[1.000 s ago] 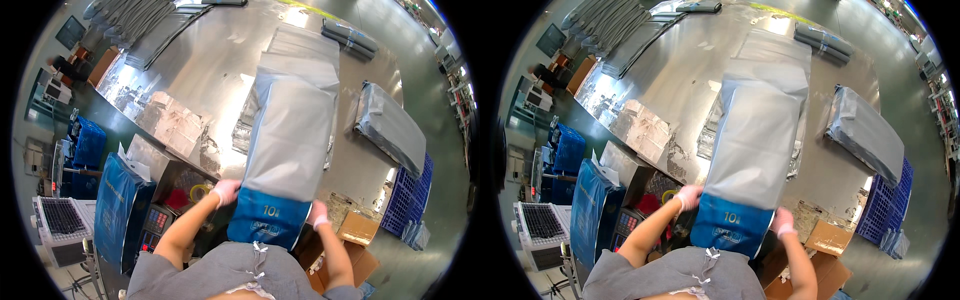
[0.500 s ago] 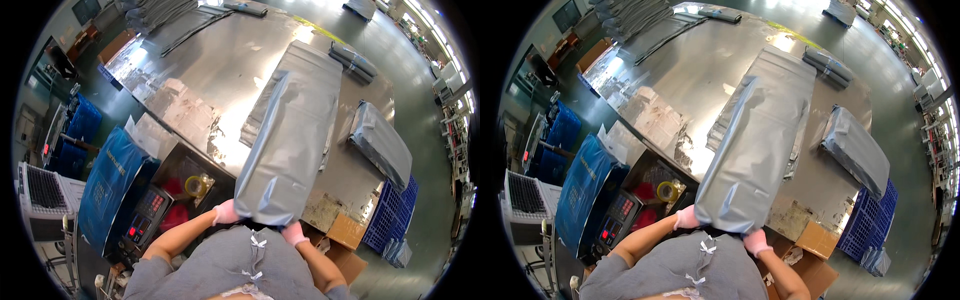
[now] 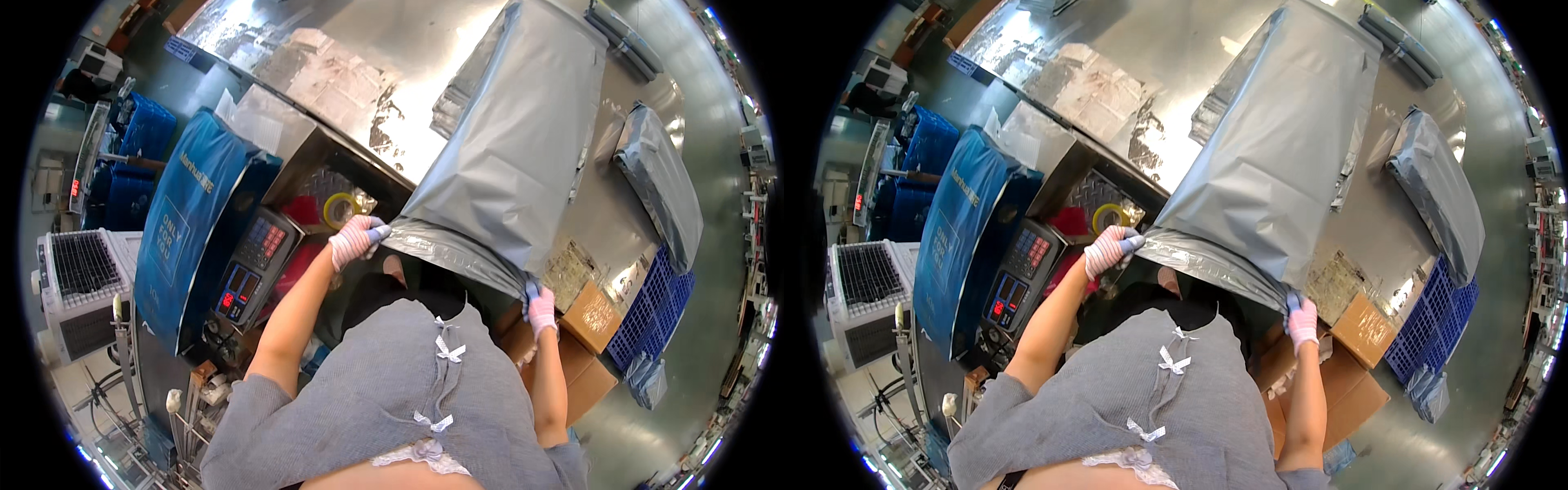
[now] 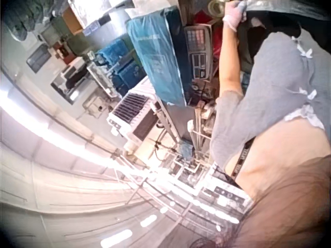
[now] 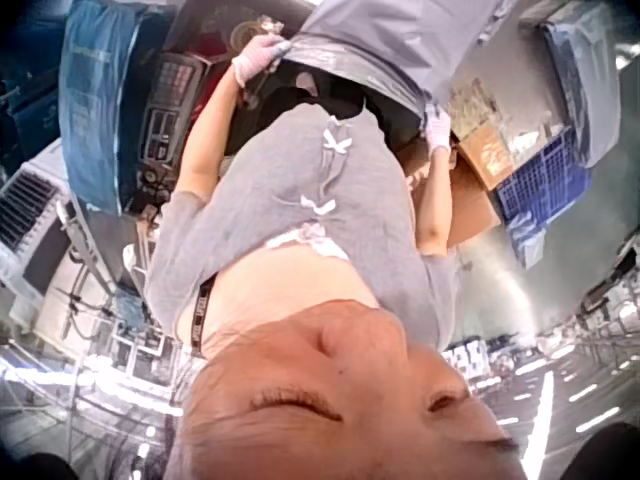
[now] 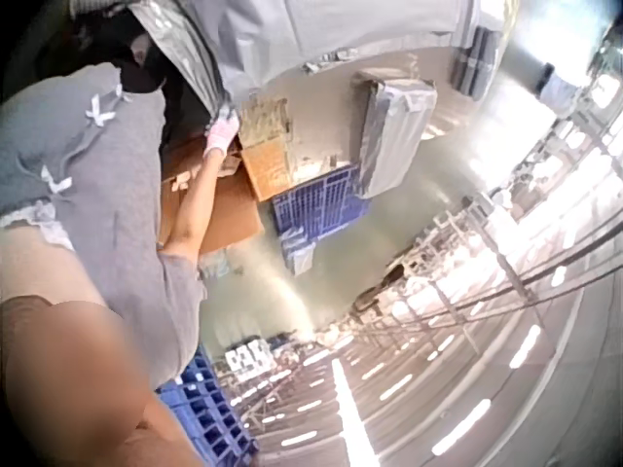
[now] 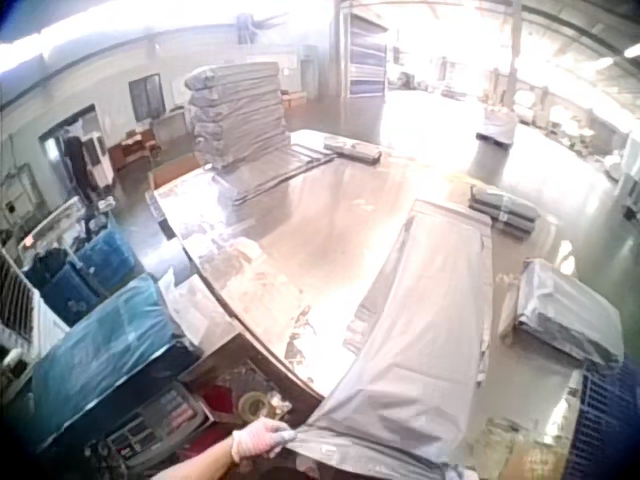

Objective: The person picks up blue packages from a crate and places them on a metal table. They then insert the packages into grey plastic bags, fold the tops, and stack the finished items. The person also puts on striped gloves during the process.

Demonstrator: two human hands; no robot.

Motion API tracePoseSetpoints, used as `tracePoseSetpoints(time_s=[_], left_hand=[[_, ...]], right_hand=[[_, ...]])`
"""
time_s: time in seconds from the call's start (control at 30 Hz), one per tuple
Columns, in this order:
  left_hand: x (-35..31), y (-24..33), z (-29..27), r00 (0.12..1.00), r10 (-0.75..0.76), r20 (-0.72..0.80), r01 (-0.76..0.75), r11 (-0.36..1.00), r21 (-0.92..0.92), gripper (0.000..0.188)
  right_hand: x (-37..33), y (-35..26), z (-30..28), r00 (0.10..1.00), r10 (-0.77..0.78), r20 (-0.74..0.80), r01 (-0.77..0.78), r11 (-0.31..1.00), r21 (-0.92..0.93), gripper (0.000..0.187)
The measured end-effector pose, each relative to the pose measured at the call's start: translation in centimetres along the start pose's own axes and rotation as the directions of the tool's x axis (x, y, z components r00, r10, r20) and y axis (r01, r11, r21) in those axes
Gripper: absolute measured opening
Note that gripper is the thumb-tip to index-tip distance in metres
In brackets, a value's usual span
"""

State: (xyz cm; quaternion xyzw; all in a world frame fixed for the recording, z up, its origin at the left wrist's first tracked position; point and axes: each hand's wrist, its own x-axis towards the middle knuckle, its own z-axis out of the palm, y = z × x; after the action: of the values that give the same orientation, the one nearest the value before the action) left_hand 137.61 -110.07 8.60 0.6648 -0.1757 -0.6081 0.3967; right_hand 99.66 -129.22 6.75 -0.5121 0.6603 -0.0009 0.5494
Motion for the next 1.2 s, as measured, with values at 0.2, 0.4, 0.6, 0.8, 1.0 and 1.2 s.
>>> tracePoseSetpoints(time_s=[0.2, 0.4, 0.6, 0.8, 1.0, 1.2], left_hand=[[1.7, -1.4, 0.2, 0.999, 0.013, 0.039, 0.0, 0.944, -0.331, 0.043], [1.6, -2.1, 1.5, 0.98, 0.067, 0.188, -0.054, 0.996, -0.074, 0.014], [1.3, -0.9, 1.6, 0.945, 0.167, 0.282, -0.17, 0.985, -0.015, 0.016], [1.1, -0.4, 1.4, 0.937, 0.206, 0.282, -0.228, 0.973, 0.048, 0.022], [0.3, -0.4, 0.8, 0.948, 0.214, 0.235, -0.208, 0.977, -0.054, 0.021], [0.6, -2.1, 0.1, 0.959, 0.171, 0.224, -0.167, 0.985, -0.038, 0.019]], right_hand=[[-3.7, 0.2, -1.3, 0.96, -0.179, -0.214, 0.168, 0.983, -0.071, 0.02], [-7.5, -5.7, 4.9, 0.7, -0.691, -0.18, 0.654, 0.722, -0.224, 0.016], [-6.5, -13.0, 15.8, 0.561, -0.772, 0.3, 0.828, 0.52, -0.21, 0.021], [-5.4, -15.3, 20.4, 0.526, -0.749, 0.404, 0.845, 0.405, -0.35, 0.017], [-7.8, -9.9, 16.9, 0.603, -0.728, 0.326, 0.79, 0.603, -0.115, 0.013], [-7.0, 4.9, 0.1, 0.783, -0.622, -0.023, 0.453, 0.594, -0.664, 0.013]])
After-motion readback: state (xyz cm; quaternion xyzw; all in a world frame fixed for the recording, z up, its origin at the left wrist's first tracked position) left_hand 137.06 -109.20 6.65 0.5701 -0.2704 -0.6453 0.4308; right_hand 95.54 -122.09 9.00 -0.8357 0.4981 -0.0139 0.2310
